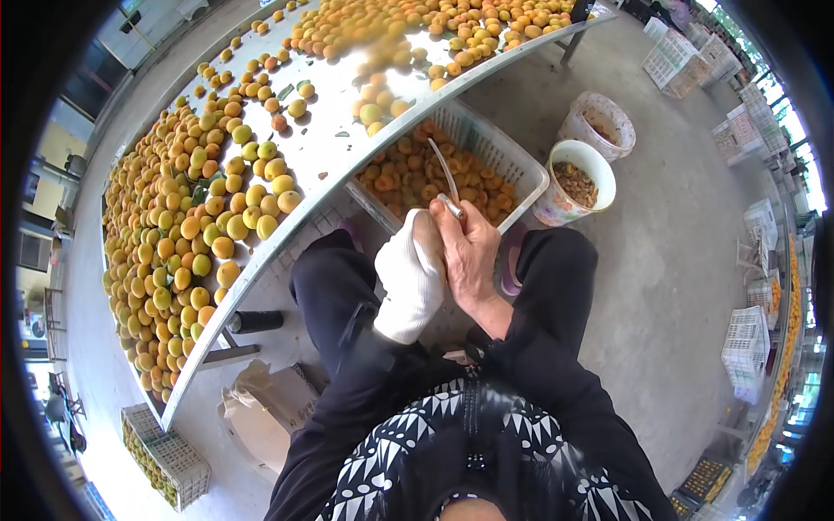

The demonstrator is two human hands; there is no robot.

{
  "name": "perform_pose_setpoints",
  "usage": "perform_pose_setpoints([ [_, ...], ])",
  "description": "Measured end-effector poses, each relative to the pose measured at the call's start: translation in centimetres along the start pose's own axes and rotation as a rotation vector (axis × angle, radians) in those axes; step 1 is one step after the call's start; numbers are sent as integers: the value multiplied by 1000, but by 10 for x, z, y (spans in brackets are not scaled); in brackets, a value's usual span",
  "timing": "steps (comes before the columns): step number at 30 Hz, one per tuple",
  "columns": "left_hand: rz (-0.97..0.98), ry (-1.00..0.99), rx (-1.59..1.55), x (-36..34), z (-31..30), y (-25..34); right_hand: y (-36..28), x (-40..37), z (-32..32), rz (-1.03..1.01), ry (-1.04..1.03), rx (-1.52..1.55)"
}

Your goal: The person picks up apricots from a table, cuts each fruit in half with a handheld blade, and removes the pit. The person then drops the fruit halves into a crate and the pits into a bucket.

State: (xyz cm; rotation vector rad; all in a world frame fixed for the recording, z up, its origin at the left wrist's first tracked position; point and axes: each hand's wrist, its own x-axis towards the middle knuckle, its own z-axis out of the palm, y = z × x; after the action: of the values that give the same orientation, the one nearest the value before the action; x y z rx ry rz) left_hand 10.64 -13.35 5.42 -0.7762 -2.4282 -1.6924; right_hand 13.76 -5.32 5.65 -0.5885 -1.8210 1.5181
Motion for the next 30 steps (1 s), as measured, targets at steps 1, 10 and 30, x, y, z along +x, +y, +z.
perform_pose_setpoints([
  [1, -7, -4, 1, 0, 5, -3, 3, 1, -1, 8, 0, -2],
  [10, -346, 23, -462, 2, 36, -16, 32, 10, -9, -42, 52, -225],
  [30, -1168, -247, -1225, 17, 39, -72, 49, 11, -26, -3, 9, 145],
])
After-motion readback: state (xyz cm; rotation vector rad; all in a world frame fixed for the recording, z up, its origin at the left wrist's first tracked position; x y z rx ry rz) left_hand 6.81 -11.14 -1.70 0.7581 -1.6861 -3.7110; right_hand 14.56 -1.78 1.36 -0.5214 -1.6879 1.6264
